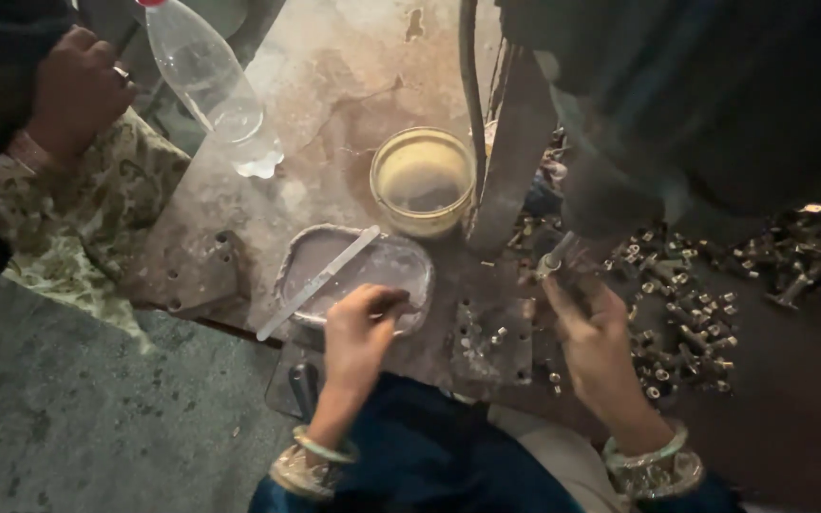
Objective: The person sits at a drill press workbench and works through a large pile of small brass fittings one at a time, placing each fitting on the machine's base and pulling the press lever down onto it, then setting the finished piece aside and picking up the next one.
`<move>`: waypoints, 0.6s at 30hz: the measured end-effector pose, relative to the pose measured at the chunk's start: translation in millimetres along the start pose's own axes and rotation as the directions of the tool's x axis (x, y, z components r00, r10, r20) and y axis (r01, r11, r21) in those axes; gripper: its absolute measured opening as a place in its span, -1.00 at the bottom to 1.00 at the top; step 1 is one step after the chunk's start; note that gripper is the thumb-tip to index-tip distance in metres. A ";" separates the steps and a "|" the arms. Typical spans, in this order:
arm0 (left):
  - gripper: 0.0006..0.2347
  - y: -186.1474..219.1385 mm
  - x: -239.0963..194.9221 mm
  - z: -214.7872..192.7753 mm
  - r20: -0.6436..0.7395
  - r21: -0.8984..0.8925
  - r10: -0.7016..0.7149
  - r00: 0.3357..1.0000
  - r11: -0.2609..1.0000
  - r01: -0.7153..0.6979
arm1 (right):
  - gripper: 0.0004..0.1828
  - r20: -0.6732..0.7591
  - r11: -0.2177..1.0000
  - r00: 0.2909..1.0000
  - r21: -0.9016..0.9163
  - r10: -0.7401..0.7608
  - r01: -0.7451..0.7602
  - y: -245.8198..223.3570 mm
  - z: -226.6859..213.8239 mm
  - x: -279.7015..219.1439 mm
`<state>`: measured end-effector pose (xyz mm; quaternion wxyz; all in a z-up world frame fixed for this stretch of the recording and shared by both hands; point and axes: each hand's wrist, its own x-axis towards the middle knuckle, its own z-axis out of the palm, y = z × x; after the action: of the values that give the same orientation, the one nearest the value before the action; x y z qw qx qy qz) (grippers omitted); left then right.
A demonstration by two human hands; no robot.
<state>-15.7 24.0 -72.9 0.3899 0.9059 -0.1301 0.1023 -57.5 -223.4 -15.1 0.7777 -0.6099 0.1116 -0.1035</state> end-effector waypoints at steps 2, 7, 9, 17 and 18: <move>-0.87 -10.5 -3.9 0.4 0.123 -0.602 -0.275 0.954 0.743 0.292 | -0.82 0.130 0.999 0.991 0.033 -0.010 0.006 -3.5 -2.3 1.5; -0.86 4.9 -47.7 27.5 0.263 -0.744 -0.326 0.908 0.531 0.406 | -0.83 0.050 1.000 0.998 -0.010 -0.028 0.028 1.5 -0.9 1.3; -0.86 26.8 -61.2 31.6 0.265 -0.752 -0.318 0.910 0.522 0.402 | -0.82 0.026 1.000 1.000 -0.019 0.000 0.000 9.0 -6.6 4.2; -0.89 54.3 -68.9 48.6 0.009 -0.375 -0.118 0.993 0.920 0.112 | -0.74 0.171 0.995 0.982 0.077 -0.074 0.061 13.1 -9.7 8.7; -0.89 56.7 -69.1 50.9 0.009 -0.373 -0.119 0.993 0.921 0.113 | -0.74 0.172 0.995 0.982 0.079 -0.073 0.060 12.2 -7.5 5.5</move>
<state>-94.7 -40.0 -88.6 0.5611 0.8206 -0.0907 0.0589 -54.2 -229.1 -28.9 0.8024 -0.5912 0.0186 -0.0795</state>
